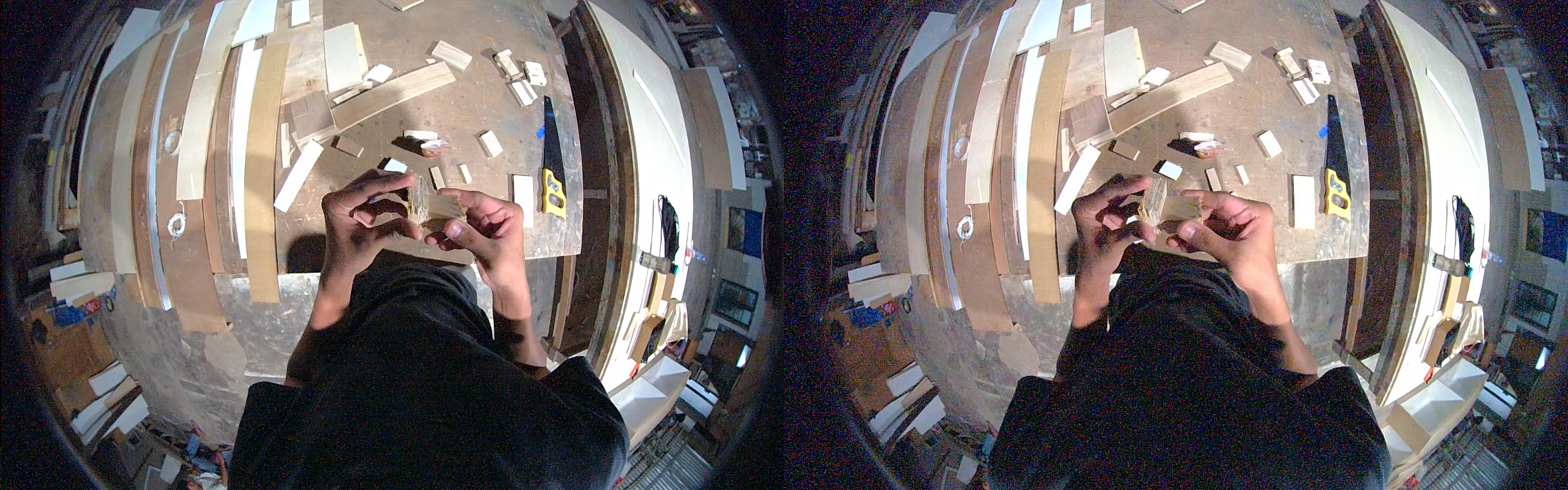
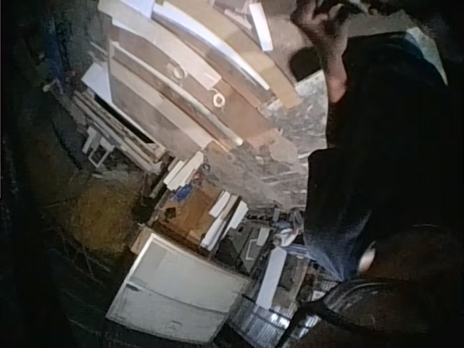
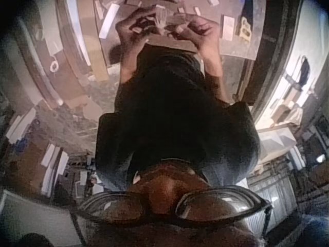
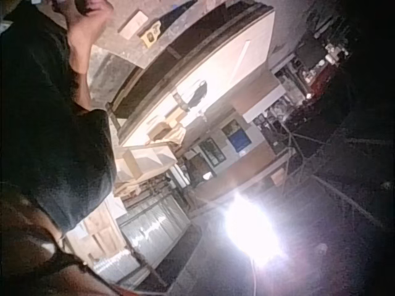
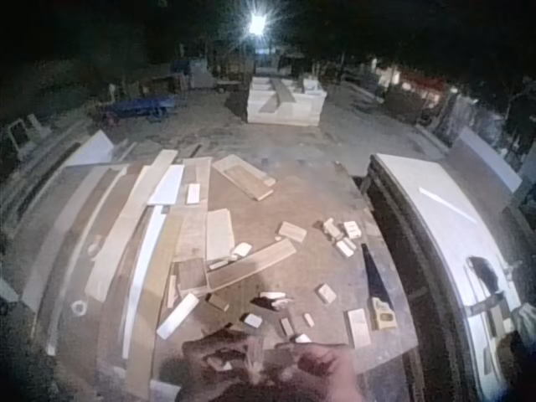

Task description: The person fits small wood blocks and strips together by hand, aligning joints and checking the assembly of a small wooden structure on a workbench.

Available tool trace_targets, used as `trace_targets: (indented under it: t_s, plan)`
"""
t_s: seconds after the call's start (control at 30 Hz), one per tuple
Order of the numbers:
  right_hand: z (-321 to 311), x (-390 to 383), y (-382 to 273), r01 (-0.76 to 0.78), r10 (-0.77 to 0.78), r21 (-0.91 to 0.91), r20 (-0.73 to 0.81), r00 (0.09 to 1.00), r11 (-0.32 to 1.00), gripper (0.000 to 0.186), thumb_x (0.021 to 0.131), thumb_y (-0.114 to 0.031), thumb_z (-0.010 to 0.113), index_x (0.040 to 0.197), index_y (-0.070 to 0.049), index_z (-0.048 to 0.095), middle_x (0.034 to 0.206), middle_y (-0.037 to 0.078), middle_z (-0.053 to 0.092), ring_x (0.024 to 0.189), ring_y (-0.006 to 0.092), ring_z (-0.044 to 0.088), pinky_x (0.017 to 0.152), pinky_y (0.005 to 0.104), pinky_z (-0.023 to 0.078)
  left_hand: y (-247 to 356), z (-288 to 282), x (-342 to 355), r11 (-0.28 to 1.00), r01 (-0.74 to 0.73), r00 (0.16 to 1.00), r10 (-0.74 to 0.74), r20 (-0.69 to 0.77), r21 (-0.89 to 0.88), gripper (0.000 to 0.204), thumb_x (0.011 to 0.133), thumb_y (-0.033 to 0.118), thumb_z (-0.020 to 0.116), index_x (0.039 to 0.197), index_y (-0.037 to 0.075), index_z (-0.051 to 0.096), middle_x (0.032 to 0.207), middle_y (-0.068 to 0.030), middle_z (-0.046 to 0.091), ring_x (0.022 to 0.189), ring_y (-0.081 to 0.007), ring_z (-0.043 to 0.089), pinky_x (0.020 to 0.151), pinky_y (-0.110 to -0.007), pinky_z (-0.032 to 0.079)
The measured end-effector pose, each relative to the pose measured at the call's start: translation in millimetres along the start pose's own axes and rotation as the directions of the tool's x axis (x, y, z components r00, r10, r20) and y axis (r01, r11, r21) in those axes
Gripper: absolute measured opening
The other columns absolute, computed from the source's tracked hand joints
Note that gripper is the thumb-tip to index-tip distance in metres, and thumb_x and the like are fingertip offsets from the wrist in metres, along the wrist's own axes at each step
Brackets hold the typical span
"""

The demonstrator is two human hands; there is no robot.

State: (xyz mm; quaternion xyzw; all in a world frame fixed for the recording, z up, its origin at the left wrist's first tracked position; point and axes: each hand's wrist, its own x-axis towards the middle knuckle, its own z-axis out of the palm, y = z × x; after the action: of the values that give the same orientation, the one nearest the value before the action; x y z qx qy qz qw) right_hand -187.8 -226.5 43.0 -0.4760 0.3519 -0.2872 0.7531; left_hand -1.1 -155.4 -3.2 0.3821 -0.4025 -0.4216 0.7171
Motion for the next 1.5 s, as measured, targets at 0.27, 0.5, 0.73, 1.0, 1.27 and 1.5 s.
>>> trace_targets:
  t_s: [0.27, 0.5, 0.73, 1.0, 1.27, 1.5]
  plan:
    - [2, 1, 0, 0.023, -0.023, 0.038, 0.008, 1.000, 0.999, 0.038, 0.088, -0.002, 0.074, 0.122, 0.010, 0.063, 0.094, 0.017, 0.074, 0.074, 0.0220, 0.074, 0.063, 0.0281, 0.060, 0, 2, -2, 1.000, 0.011, 0.999, -0.012, -0.035, -0.006, 0.056, 0.069, -0.016, 0.081, 0.122, -0.001, 0.068, 0.121, -0.0127, 0.064, 0.108, -0.0199, 0.066, 0.077, -0.029, 0.065]
    - [6, -1, -2, 0.012, -0.012, 0.026, -0.009, 1.000, 1.000, 0.038, 0.088, -0.003, 0.075, 0.122, 0.010, 0.063, 0.093, 0.017, 0.074, 0.073, 0.0218, 0.074, 0.062, 0.0280, 0.060, -1, 3, -5, 0.999, 0.016, 0.998, -0.018, -0.065, -0.032, 0.056, 0.070, -0.015, 0.081, 0.122, -0.002, 0.067, 0.124, -0.0123, 0.062, 0.108, -0.0197, 0.066, 0.077, -0.029, 0.065]
    - [5, -2, -2, -0.009, 0.010, 0.037, -0.020, 1.000, 0.999, 0.036, 0.088, -0.001, 0.074, 0.120, 0.011, 0.063, 0.094, 0.017, 0.074, 0.073, 0.0222, 0.074, 0.063, 0.0280, 0.060, -7, 3, -10, 0.999, 0.029, 0.996, -0.032, -0.088, -0.044, 0.055, 0.070, -0.020, 0.077, 0.122, -0.002, 0.067, 0.128, -0.0130, 0.061, 0.107, -0.0197, 0.067, 0.075, -0.029, 0.065]
    - [9, -8, -3, 0.073, -0.075, -0.056, -0.027, 0.997, 0.996, 0.042, 0.083, 0.002, 0.078, 0.121, 0.011, 0.063, 0.100, 0.017, 0.074, 0.084, 0.0207, 0.074, 0.071, 0.0294, 0.061, -3, 4, -14, 0.997, 0.031, 0.995, -0.038, -0.095, -0.073, 0.058, 0.068, -0.007, 0.087, 0.123, 0.000, 0.068, 0.126, -0.0135, 0.063, 0.112, -0.0210, 0.066, 0.082, -0.029, 0.064]
    - [24, -19, -12, 0.267, -0.286, -0.214, -0.063, 0.956, 0.940, 0.059, 0.069, 0.003, 0.090, 0.122, 0.008, 0.065, 0.105, 0.013, 0.073, 0.091, 0.0155, 0.071, 0.079, 0.0289, 0.059, -2, 2, -20, 0.978, 0.009, 0.999, -0.019, -0.046, -0.208, 0.069, 0.065, 0.013, 0.093, 0.127, 0.002, 0.065, 0.134, -0.0231, 0.062, 0.127, -0.0312, 0.059, 0.099, -0.040, 0.057]
    - [23, -20, -10, 0.329, -0.352, -0.294, -0.027, 0.935, 0.897, 0.060, 0.068, -0.001, 0.092, 0.121, 0.008, 0.066, 0.103, 0.013, 0.073, 0.089, 0.0180, 0.073, 0.077, 0.0298, 0.060, -15, -3, -18, 0.969, -0.044, 0.999, 0.042, -0.014, -0.245, 0.070, 0.062, 0.023, 0.094, 0.124, 0.006, 0.067, 0.128, -0.0234, 0.066, 0.123, -0.0340, 0.062, 0.104, -0.044, 0.053]
